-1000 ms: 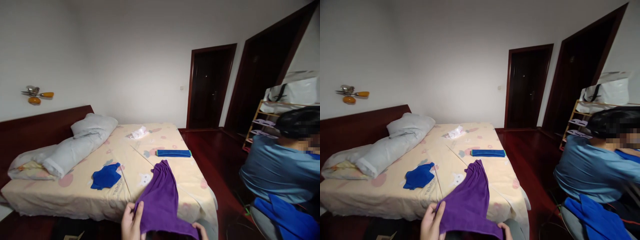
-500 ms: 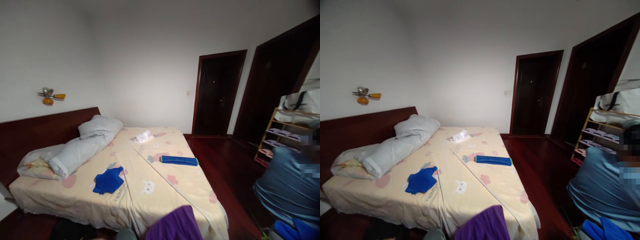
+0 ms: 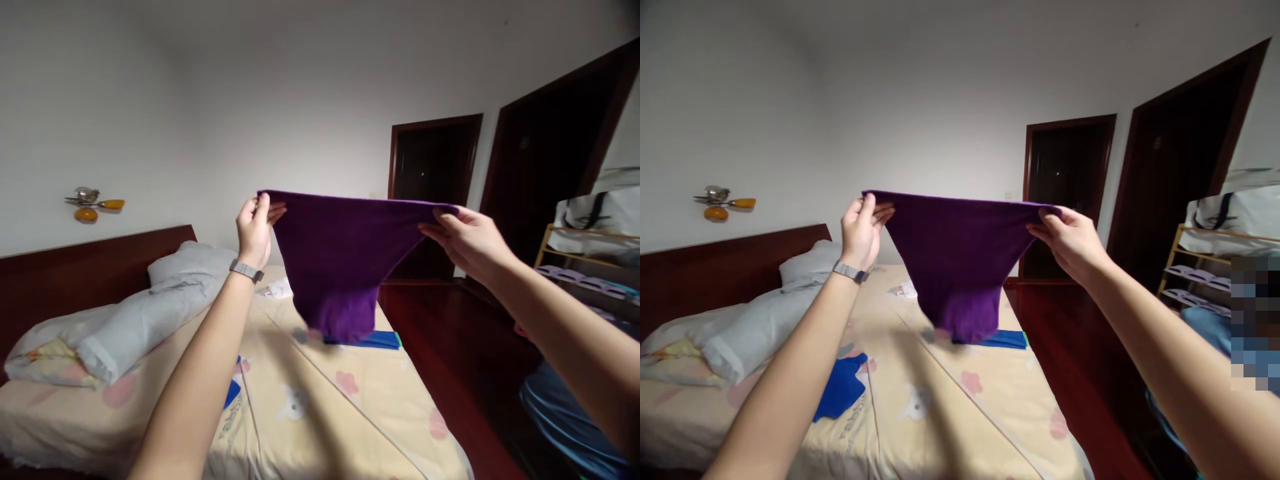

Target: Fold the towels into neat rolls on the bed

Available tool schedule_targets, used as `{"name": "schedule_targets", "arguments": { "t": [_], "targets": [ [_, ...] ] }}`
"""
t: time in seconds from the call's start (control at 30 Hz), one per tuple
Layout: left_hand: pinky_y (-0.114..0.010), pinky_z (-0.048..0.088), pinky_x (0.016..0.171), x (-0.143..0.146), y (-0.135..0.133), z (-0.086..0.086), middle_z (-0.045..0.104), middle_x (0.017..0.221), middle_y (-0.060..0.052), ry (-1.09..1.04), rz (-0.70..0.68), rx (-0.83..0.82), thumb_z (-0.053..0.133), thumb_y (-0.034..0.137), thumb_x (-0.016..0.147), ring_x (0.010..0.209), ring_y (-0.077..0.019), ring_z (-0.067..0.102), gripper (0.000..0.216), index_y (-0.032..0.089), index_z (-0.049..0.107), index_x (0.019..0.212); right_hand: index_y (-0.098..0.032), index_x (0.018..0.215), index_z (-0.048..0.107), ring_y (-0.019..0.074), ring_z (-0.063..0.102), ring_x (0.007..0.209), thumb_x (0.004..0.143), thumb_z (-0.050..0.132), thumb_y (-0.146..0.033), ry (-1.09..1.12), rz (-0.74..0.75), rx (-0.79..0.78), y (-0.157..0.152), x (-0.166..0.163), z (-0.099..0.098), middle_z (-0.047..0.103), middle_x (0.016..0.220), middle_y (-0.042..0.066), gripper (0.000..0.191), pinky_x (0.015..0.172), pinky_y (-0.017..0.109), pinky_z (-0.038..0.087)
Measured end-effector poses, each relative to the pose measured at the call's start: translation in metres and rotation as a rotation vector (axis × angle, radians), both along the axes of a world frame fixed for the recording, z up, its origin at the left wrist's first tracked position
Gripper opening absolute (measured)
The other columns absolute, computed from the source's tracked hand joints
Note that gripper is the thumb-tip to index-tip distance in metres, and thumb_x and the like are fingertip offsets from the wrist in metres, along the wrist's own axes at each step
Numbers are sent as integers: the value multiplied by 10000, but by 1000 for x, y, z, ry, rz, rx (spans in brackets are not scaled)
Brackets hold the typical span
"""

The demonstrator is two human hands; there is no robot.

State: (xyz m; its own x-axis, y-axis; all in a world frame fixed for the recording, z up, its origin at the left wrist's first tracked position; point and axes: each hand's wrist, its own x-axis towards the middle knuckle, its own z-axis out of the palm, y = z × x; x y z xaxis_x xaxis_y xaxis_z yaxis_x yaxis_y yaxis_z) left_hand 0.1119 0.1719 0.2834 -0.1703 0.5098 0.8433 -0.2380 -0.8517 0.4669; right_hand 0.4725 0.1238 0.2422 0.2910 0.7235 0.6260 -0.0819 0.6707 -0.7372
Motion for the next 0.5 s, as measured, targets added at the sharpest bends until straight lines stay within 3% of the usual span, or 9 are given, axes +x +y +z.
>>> {"name": "schedule_targets", "arguments": {
  "t": [0.03,0.1,0.17,0.23,0.33,0.4,0.5],
  "targets": [
    [-326,557,867,0,-6,1,694,830,-11,-14,10,36,610,415,935,825,-130,714,251,178,538,893,-242,864,668,84,671,790,806,754,-369,12,-3,40,-4,0,3,677,830,-51,164,953,314,527],
    [-320,557,852,-1,-16,-15,673,801,-1,-41,36,36,623,417,922,811,-134,704,249,183,557,873,-236,918,685,95,675,781,805,746,-337,22,-7,65,-13,0,-8,691,873,-29,164,940,321,538],
    [-301,557,810,-1,-20,-52,661,782,-3,-37,62,-31,633,441,904,782,-138,686,267,182,583,860,-208,966,691,104,678,782,800,732,-328,25,-17,26,-16,1,-41,707,917,-2,210,927,324,546],
    [-282,547,777,-3,-19,-105,666,798,-17,4,93,-137,642,467,883,776,-146,665,290,179,616,866,-199,957,698,133,691,792,769,737,-359,11,-32,-50,-15,3,-93,724,921,15,250,906,323,561],
    [-281,530,751,-8,-24,-215,658,762,-26,90,183,-360,646,519,847,754,-169,633,340,181,633,815,-212,968,727,209,695,967,797,672,-453,-218,-122,-248,-18,5,-204,740,1038,55,301,945,335,548],
    [-293,519,734,-14,-36,-309,615,682,-11,173,269,-535,609,563,844,708,-180,607,395,199,596,689,-230,923,761,267,682,1047,773,634,-513,-381,-201,-377,-30,0,-293,752,1053,70,344,1014,388,514],
    [-361,536,693,-24,-64,-455,577,623,-10,280,404,-858,560,693,777,677,-244,624,481,252,545,588,-317,779,784,330,713,992,665,592,-603,-408,-302,-587,-56,-15,-422,779,946,55,363,968,420,554]
  ]
}}
